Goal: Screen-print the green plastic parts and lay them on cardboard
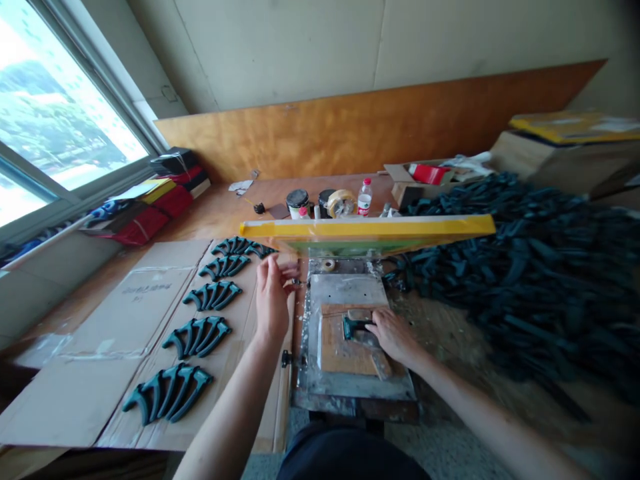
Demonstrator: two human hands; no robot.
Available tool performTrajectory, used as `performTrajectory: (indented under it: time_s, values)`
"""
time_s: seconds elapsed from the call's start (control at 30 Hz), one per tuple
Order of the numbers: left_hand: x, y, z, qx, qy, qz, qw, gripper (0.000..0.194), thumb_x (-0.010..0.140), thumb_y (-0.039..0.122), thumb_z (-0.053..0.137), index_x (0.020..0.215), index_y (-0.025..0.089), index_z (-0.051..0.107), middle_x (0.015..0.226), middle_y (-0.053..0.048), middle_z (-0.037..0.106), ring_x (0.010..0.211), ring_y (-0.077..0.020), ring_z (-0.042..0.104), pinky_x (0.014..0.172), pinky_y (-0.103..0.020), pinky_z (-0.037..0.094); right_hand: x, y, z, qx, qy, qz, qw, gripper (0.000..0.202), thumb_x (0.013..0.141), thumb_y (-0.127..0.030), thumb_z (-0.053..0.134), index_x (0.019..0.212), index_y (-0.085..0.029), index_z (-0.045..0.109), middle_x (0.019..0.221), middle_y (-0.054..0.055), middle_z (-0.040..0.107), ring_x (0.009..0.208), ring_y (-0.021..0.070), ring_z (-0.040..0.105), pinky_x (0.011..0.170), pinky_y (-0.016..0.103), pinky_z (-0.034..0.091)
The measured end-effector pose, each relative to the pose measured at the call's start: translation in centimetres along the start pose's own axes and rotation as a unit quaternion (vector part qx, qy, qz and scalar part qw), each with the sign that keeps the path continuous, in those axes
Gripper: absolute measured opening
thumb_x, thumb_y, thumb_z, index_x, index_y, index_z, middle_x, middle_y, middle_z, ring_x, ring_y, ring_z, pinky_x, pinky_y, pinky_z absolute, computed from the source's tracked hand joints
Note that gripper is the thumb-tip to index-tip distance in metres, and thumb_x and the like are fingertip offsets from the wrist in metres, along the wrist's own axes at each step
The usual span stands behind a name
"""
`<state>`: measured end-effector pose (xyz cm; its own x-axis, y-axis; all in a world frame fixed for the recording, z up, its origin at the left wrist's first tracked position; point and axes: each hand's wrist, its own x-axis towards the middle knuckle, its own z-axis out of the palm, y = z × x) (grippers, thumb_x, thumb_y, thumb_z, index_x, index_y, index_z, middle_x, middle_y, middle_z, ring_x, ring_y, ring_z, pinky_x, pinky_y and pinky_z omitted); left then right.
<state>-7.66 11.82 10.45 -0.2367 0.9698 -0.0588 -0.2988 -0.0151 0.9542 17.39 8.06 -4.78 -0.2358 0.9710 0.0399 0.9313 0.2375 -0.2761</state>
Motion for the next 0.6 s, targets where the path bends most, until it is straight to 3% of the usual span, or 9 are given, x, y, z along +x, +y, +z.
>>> performTrajectory:
  time_s: [0.07,0.13,0.2,0.27,0.33,0.37,0.43,0.53,0.6]
  values:
    - [-3.5,-4.0,-0.3,0.039,-0.041,-0.137,0.989,0.054,0.078,0.064,0.054,0.103,0.015,0.059,0.084,-0.009,0.071,0.067,-0.0161,0.065,0.051,-0.022,0.045,-0.5,-2.5,-0.4,0.030,0.023,0.047,0.998,0.015,0.095,-0.025,0.046,0.084,-0.018,0.053,0.079,0.008,0.062,0.076,0.0215,0.060,0.067,0.030,0.044]
    - [-7.2,-8.2,-0.6,0.064,-0.138,-0.319,0.936,0.063,0.073,0.069,0.057,0.107,0.016,0.061,0.097,-0.015,0.071,0.078,-0.0244,0.068,0.051,-0.027,0.049,-1.3,-5.2,-0.9,0.054,0.070,0.034,0.995,0.015,0.095,-0.026,0.044,0.086,-0.019,0.052,0.082,0.008,0.062,0.079,0.0227,0.059,0.070,0.033,0.045]
    - [-9.7,-11.4,-1.1,0.021,-0.130,-0.377,0.917,0.061,0.072,0.069,0.058,0.104,0.018,0.062,0.096,-0.013,0.071,0.085,-0.0256,0.068,0.058,-0.030,0.052,-2.2,-7.1,-1.1,0.082,0.085,-0.068,0.991,0.010,0.093,-0.028,0.050,0.088,-0.019,0.054,0.089,0.008,0.062,0.087,0.0236,0.058,0.077,0.035,0.046]
    - [-10.1,-12.9,-2.5,0.004,-0.057,-0.378,0.924,0.055,0.071,0.066,0.060,0.096,0.018,0.061,0.084,-0.009,0.070,0.076,-0.0219,0.068,0.057,-0.028,0.051,-2.5,-6.7,-1.4,0.120,0.056,-0.170,0.977,0.010,0.089,-0.030,0.057,0.093,-0.021,0.056,0.093,0.006,0.063,0.092,0.0225,0.058,0.083,0.034,0.045]
    - [-8.6,-13.1,-5.3,0.063,0.007,-0.346,0.936,0.050,0.073,0.064,0.058,0.092,0.018,0.058,0.074,-0.004,0.068,0.062,-0.0175,0.065,0.051,-0.025,0.047,-1.9,-2.9,-2.1,0.145,0.050,-0.097,0.983,0.012,0.087,-0.034,0.062,0.092,-0.023,0.060,0.093,0.003,0.065,0.091,0.0203,0.060,0.083,0.031,0.046]
    - [-7.4,-12.9,-7.3,0.119,0.025,-0.319,0.940,0.048,0.076,0.063,0.054,0.093,0.018,0.057,0.073,-0.003,0.067,0.058,-0.0162,0.063,0.049,-0.024,0.046,-1.4,0.0,-2.6,0.143,0.067,-0.002,0.988,0.012,0.087,-0.035,0.061,0.091,-0.023,0.061,0.091,0.003,0.066,0.088,0.0201,0.061,0.080,0.031,0.046]
    - [-4.7,-12.6,-12.0,0.263,0.052,-0.270,0.925,0.044,0.083,0.060,0.043,0.090,0.019,0.054,0.072,-0.003,0.067,0.057,-0.0165,0.063,0.050,-0.025,0.047,-0.3,7.1,-3.9,0.110,0.116,0.255,0.954,0.017,0.088,-0.037,0.057,0.088,-0.020,0.062,0.078,0.005,0.066,0.075,0.0216,0.063,0.069,0.031,0.048]
    - [-1.9,-13.2,-18.0,0.476,0.072,-0.281,0.830,0.042,0.088,0.054,0.029,0.088,0.019,0.053,0.074,-0.007,0.069,0.060,-0.0212,0.067,0.052,-0.030,0.050,0.8,16.4,-5.1,0.064,0.168,0.427,0.886,0.032,0.090,-0.034,0.047,0.104,-0.007,0.058,0.069,0.014,0.063,0.071,0.0292,0.062,0.063,0.039,0.048]
    - [-1.2,-14.0,-19.9,0.596,0.031,-0.275,0.754,0.045,0.089,0.051,0.024,0.087,0.018,0.056,0.073,-0.011,0.069,0.061,-0.0247,0.069,0.055,-0.034,0.052,1.0,20.0,-5.1,0.054,0.183,0.486,0.853,0.039,0.088,-0.036,0.049,0.108,-0.004,0.057,0.068,0.015,0.062,0.070,0.0309,0.062,0.061,0.040,0.048]
